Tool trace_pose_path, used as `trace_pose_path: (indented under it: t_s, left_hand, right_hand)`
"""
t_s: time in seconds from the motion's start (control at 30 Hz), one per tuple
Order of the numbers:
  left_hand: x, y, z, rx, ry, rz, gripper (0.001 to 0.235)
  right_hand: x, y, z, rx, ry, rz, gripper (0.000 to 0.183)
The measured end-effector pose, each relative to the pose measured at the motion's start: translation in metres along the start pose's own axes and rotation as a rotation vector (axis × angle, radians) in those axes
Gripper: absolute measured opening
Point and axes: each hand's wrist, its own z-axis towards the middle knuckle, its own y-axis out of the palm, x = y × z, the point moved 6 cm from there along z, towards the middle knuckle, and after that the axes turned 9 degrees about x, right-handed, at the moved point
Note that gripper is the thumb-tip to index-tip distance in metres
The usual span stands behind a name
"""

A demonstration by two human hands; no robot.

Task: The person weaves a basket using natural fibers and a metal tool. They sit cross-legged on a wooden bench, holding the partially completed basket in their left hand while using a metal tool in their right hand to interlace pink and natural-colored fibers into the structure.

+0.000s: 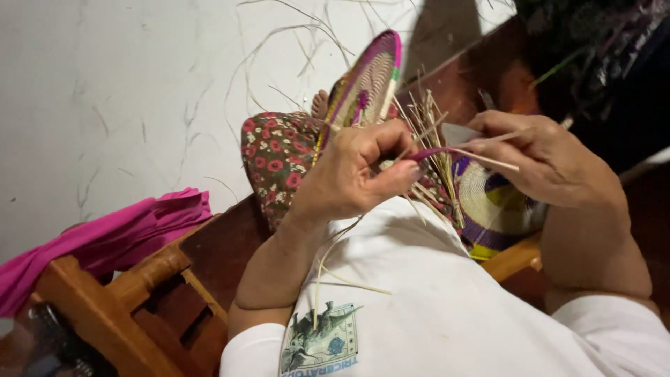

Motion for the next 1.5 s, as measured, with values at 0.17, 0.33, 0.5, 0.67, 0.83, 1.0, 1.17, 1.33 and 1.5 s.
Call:
trace_pose_path:
  t_s: [0.17,0.33,0.5,0.67,0.83,1.0,1.17,1.33,1.5]
  left_hand:
    - [-0.004,0.010,0.005,-0.025,-0.018,0.064,0.011]
    - [-0.006,0.012,0.005,-0.011,-0.017,0.159,0.007]
    - [-0.004,0.008,0.003,0.043,0.033,0.172,0.009]
    - [-0.007,0.013,0.003,0.026,0.041,0.209,0.004]
    - [-0.008,0.004,0.002,-0.025,0.024,0.146,0.011]
    - [-0.006,-0.012,-0.002,-0.136,0.043,0.073,0.006]
    - [-0.006,-0.018,-0.002,-0.141,0.044,0.138,0.008]
    - [-0.006,-0.017,0.002,-0.186,0.039,0.141,0.007]
    - [-0.010,-0.018,0.003,-0.241,0.056,0.171,0.014]
  right_hand:
    - [-0.037,0.002,0.001,-0.020,-0.172,-0.091,0.023]
    - [-0.050,0.008,0.005,0.012,-0.273,-0.175,0.028]
    - [-0.055,0.013,0.007,0.054,-0.185,-0.169,0.037]
    - [-0.056,0.012,0.012,0.093,-0.289,-0.141,0.031]
    - [-0.049,0.004,0.018,0.038,-0.288,-0.091,0.024]
    - [-0.015,-0.005,0.018,0.003,-0.027,0.214,0.017]
    - [-0.001,-0.001,0.017,-0.089,0.037,0.200,0.028]
    - [0.014,-0.002,0.017,-0.152,0.088,0.141,0.027]
    - [0.030,0.005,0.017,-0.374,0.053,0.066,0.040]
